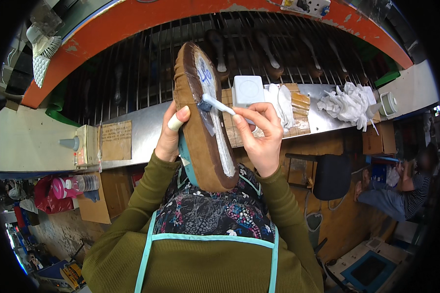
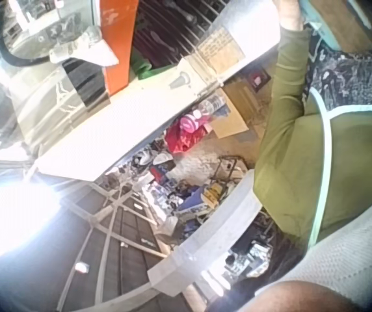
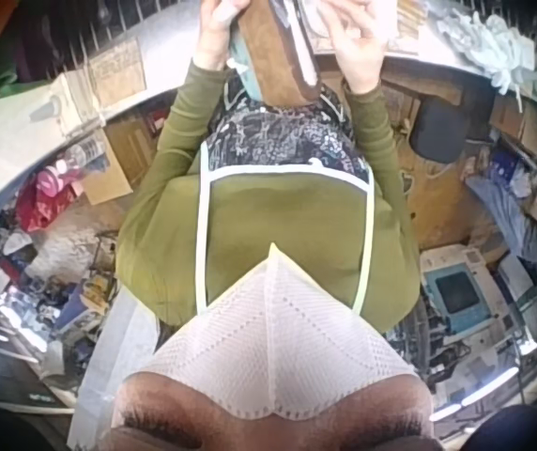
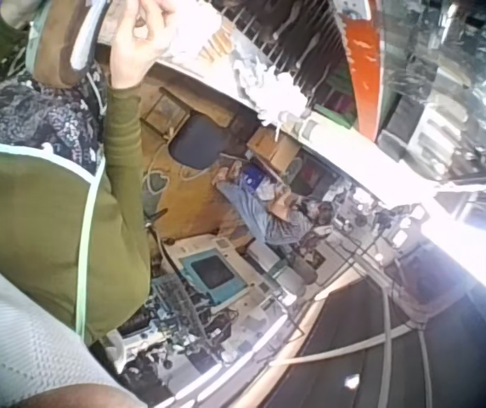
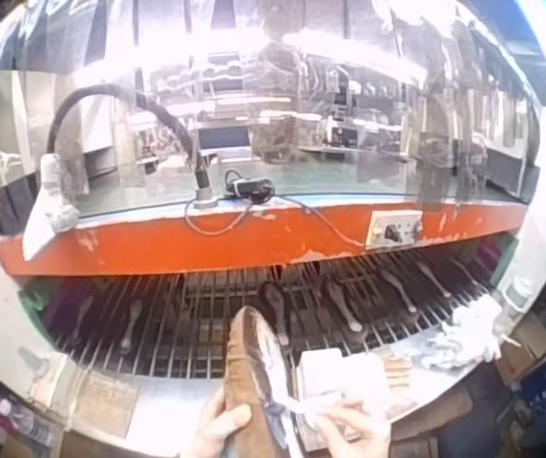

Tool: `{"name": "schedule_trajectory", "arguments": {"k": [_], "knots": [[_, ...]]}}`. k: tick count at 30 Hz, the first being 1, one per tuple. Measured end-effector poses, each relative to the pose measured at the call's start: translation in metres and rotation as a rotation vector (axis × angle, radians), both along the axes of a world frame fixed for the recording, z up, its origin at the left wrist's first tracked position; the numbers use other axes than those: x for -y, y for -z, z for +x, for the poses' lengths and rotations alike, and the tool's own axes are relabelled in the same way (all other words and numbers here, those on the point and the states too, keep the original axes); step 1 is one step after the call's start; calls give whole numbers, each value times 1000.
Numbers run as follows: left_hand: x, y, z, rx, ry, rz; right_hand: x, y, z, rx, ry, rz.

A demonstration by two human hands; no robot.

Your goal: The person holds a brown shoe and uses a small brush to apply white glue along the sole edge. The person repeatedly dips the brush into a container and spreads the glue on the shoe's sole, then places the shoe on a rack.

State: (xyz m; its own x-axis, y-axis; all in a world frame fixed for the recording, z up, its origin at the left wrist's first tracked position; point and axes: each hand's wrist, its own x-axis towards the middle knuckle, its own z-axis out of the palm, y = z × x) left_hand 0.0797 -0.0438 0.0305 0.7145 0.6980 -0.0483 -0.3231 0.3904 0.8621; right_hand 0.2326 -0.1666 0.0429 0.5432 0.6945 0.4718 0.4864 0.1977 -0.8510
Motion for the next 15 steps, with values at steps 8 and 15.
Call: {"name": "schedule_trajectory", "arguments": {"k": [8,15], "knots": [[-5,-4,2,-34,-24,60,-13,-4,23,242,-31,46],[-15,-4,5,-32,-20,62,-1,0,30,131,-184,-44]]}}
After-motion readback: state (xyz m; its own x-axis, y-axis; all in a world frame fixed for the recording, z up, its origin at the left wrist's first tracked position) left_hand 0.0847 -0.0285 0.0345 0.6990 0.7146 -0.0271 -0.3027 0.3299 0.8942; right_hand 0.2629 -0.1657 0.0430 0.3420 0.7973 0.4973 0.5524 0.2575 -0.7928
